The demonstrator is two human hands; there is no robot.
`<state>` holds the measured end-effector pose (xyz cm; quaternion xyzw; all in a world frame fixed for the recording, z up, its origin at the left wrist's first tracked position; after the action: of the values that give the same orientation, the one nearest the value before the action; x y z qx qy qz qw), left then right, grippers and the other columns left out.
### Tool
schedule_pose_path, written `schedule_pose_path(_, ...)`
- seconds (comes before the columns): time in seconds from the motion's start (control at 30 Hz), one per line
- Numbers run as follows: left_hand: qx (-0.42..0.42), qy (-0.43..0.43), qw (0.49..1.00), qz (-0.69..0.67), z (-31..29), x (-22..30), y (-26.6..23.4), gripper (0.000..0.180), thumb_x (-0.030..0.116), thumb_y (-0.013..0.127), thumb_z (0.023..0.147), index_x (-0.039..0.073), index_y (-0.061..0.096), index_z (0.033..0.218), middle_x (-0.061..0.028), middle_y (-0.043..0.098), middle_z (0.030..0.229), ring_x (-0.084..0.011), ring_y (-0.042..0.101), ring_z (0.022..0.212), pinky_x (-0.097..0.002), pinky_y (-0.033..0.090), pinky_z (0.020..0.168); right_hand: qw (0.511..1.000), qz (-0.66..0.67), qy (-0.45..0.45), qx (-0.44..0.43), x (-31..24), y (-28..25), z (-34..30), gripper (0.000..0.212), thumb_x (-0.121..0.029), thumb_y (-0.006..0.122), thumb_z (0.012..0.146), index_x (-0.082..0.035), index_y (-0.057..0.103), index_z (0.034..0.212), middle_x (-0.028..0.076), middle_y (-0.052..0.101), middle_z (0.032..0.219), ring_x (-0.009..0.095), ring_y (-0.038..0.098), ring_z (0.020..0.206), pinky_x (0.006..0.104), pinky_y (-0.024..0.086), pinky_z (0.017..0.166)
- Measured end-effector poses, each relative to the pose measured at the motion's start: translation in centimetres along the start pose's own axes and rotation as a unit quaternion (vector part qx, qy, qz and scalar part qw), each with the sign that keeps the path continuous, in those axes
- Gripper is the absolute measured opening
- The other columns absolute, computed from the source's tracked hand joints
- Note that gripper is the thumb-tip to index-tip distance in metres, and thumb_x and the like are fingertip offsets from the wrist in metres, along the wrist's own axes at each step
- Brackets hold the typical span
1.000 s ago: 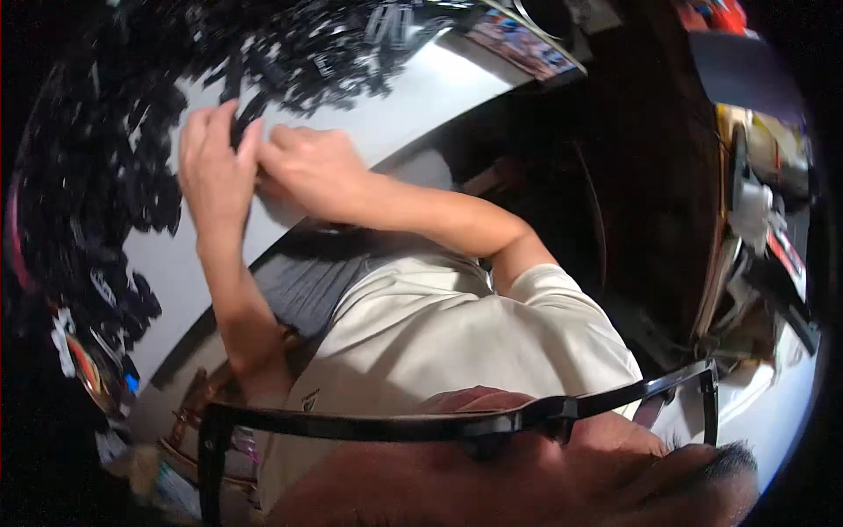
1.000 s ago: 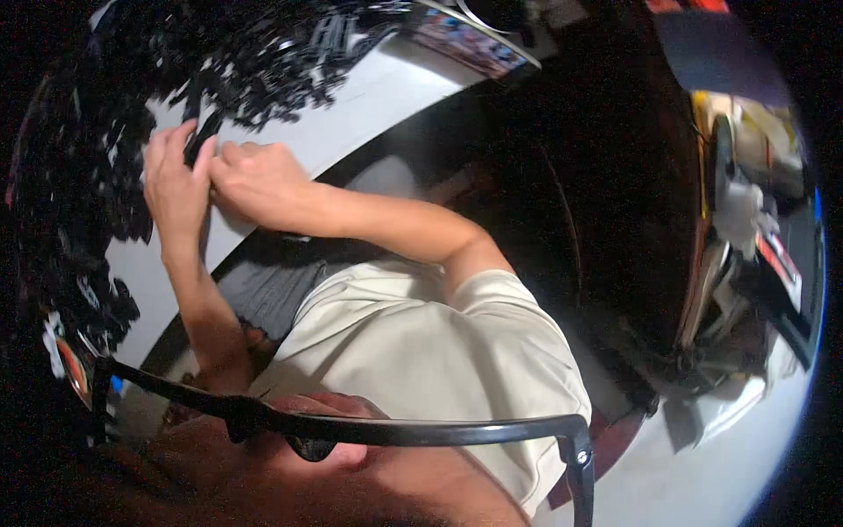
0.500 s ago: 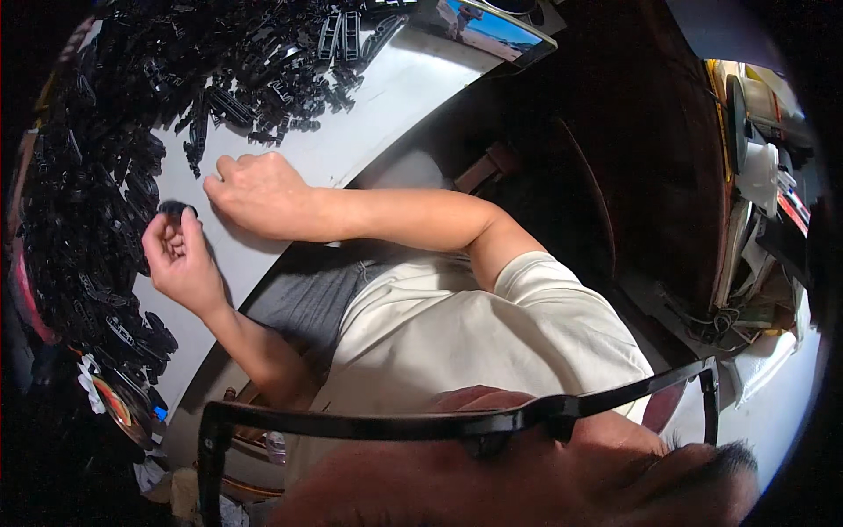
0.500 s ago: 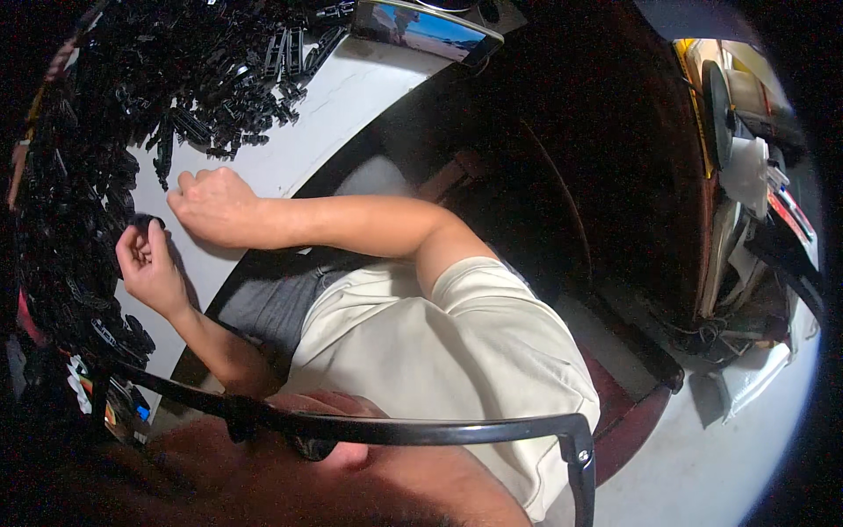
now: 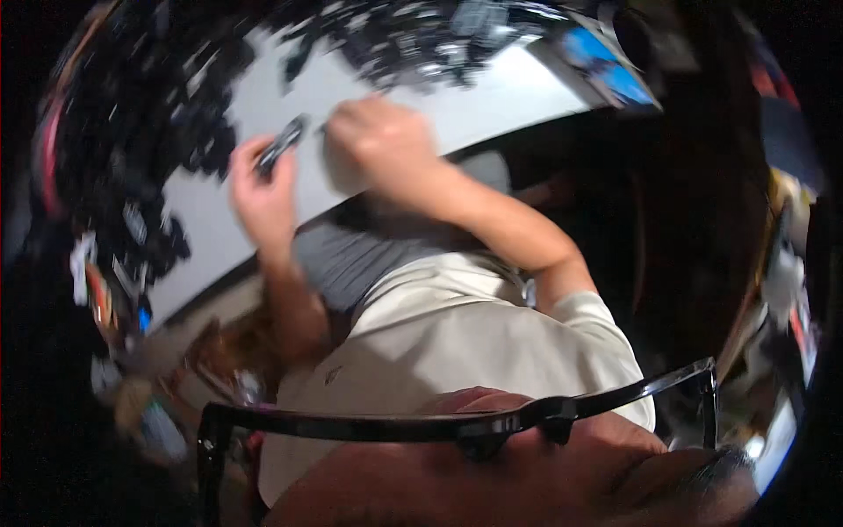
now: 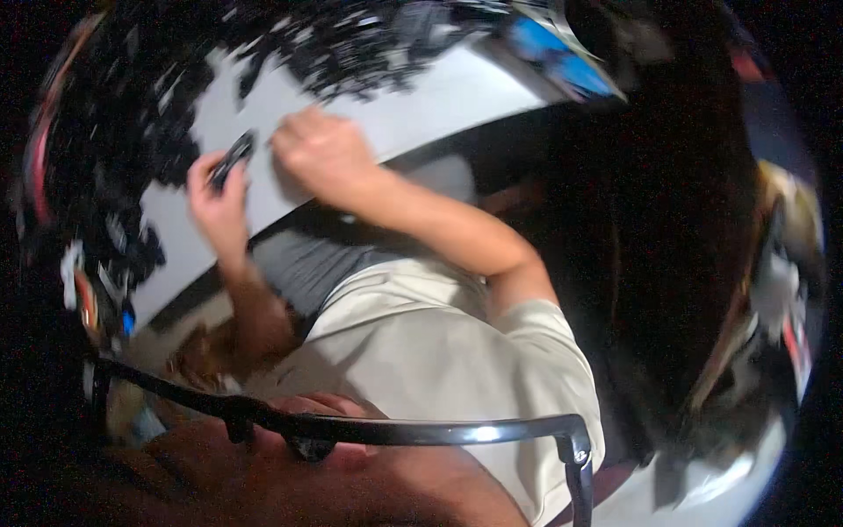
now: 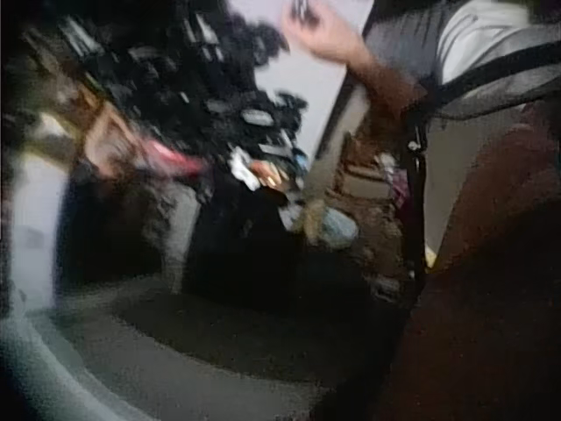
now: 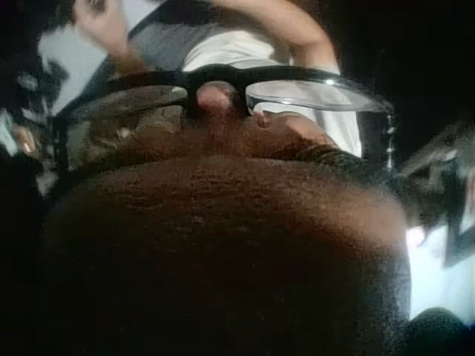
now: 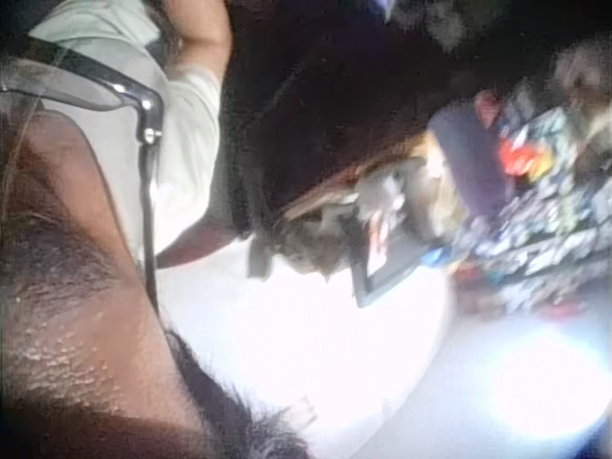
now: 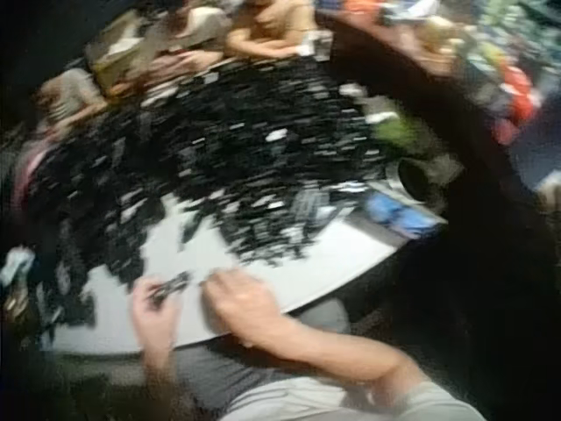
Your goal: Assembling small black plastic mechanical components at a table.
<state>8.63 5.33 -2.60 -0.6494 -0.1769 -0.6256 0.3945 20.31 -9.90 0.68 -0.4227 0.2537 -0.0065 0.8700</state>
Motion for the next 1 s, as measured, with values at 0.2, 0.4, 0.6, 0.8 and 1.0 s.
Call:
schedule_pose_path(0.2, -0.045, -0.013, 0.996, -0.071, -0.6, 1.2, 1.6, 0.028, -0.003, 0.074, 0.092, 0.0, 0.068, 0.12, -0.0012, 0.071, 0.1, -0.0048, 0.063, 0.085, -0.0207, 0.053, 0.072, 0.998, 0.06, -0.015, 0.029, 0.4, -0.9, -0.9, 0.028, -0.002, 0.071, 0.075, -0.006, 0.07, 0.103, 0.01, 0.069, 0.097, 0.028, 0.068, 0.086, 0.0389, 0.057, 0.068)
schedule_pose_path(0.4, -0.109, -0.018, 0.992, -0.053, -0.8, 1.5, 2.7, 0.031, -0.005, 0.07, 0.094, -0.001, 0.066, 0.125, -0.0006, 0.068, 0.107, -0.0052, 0.061, 0.093, -0.0204, 0.051, 0.081, 0.967, 0.229, -0.011, 0.106, 0.8, -2.7, -0.7, 0.032, 0.007, 0.079, 0.074, -0.004, 0.07, 0.104, 0.011, 0.07, 0.098, 0.029, 0.07, 0.082, 0.0368, 0.057, 0.068)
schedule_pose_path(0.6, -0.176, 0.009, 0.983, -0.059, -0.9, 1.6, 3.6, 0.03, -0.001, 0.07, 0.093, 0.0, 0.068, 0.123, 0.0002, 0.068, 0.11, -0.005, 0.061, 0.095, -0.0215, 0.052, 0.083, 0.96, 0.26, -0.026, 0.101, 0.4, -2.1, -0.5, 0.03, 0.006, 0.079, 0.075, -0.005, 0.071, 0.102, 0.01, 0.071, 0.097, 0.027, 0.07, 0.08, 0.0359, 0.057, 0.068)
schedule_pose_path(0.8, -0.211, -0.016, 0.976, -0.044, -1.0, 1.5, 3.7, 0.031, -0.002, 0.067, 0.091, -0.001, 0.067, 0.123, 0.0003, 0.068, 0.108, -0.0054, 0.061, 0.093, -0.0219, 0.052, 0.082, 0.962, 0.252, -0.037, 0.094, 0.6, -2.0, -0.7, 0.03, 0.004, 0.079, 0.074, -0.006, 0.072, 0.102, 0.008, 0.071, 0.097, 0.026, 0.071, 0.08, 0.0356, 0.057, 0.066)
schedule_pose_path(1.0, -0.192, -0.003, 0.98, -0.043, -0.7, 1.9, 4.3, 0.03, 0.005, 0.07, 0.088, 0.001, 0.069, 0.118, -0.0042, 0.074, 0.1, -0.0104, 0.071, 0.086, -0.026, 0.057, 0.074, 0.974, 0.217, -0.034, 0.057, 0.2, -1.7, -0.7, 0.039, -0.001, 0.078, 0.077, -0.011, 0.074, 0.114, 0.007, 0.069, 0.095, 0.027, 0.069, 0.08, 0.0378, 0.057, 0.066)
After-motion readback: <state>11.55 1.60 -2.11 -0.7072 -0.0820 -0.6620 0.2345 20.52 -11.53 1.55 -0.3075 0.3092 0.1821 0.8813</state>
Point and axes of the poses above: each hand's wrist, its own z-axis towards the middle knuckle, its own y-axis out of the palm, x = y × z, the point moved 8 cm from there along z, towards the middle knuckle
